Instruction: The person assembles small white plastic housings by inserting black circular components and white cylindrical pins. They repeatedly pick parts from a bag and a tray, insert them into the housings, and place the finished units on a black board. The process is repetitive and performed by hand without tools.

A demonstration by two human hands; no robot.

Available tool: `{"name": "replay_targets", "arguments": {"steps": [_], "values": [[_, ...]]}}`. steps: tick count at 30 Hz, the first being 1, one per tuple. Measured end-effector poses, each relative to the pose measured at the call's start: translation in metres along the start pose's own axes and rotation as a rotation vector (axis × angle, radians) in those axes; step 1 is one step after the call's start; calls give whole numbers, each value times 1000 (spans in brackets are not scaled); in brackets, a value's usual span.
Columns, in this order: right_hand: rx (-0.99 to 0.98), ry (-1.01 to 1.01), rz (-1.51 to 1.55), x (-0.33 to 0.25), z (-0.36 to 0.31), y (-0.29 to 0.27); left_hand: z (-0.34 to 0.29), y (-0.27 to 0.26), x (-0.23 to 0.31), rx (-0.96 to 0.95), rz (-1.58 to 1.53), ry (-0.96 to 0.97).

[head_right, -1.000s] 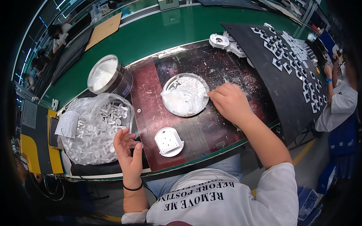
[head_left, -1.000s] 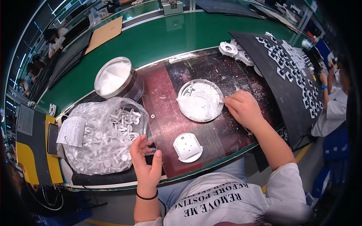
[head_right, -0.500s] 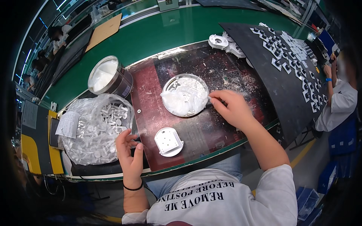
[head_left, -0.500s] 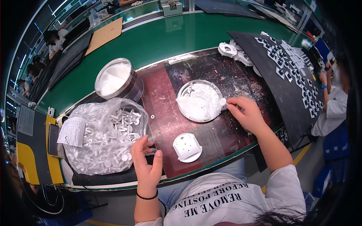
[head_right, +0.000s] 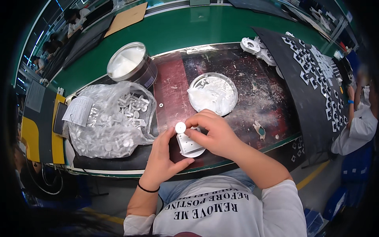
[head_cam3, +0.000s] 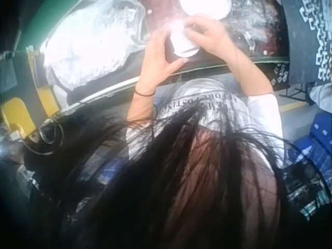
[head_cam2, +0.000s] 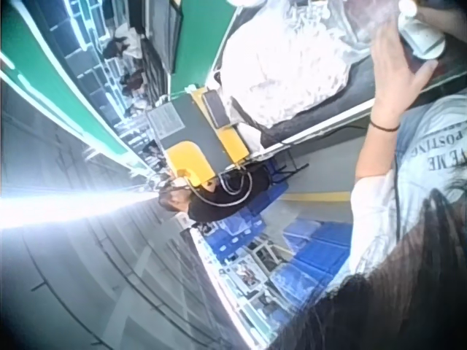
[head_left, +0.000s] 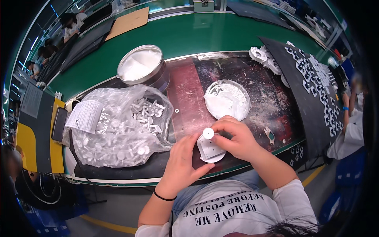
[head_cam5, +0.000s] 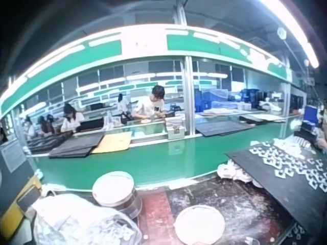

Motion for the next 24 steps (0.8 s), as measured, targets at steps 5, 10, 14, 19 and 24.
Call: {"name": "replay_targets", "arguments": {"steps": [5,10,14,19,24], "values": [[12,88,-49,19,0,5,-1,2,-2,7,9,58],[-45,266,183,30,-3,11,-2,2,-1,-9,35,83],[-54,281,212,34,-3,13,-2,1,-2,12,13,104],[-47,185,73,27,-5,9,-3,2,-4,1,6,108],[52,181,62,23,-19,-1,-1,1,-2,38,-13,106]]}}
Point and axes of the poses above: each hand's wrist, its own z-axis towards the middle knuckle, its own y-axis out of the palm, x = y × z, the point moved 4 cm from there along z, towards the middle knuckle, and after that the axes turned 12 degrees about y, right-handed, at the moved point
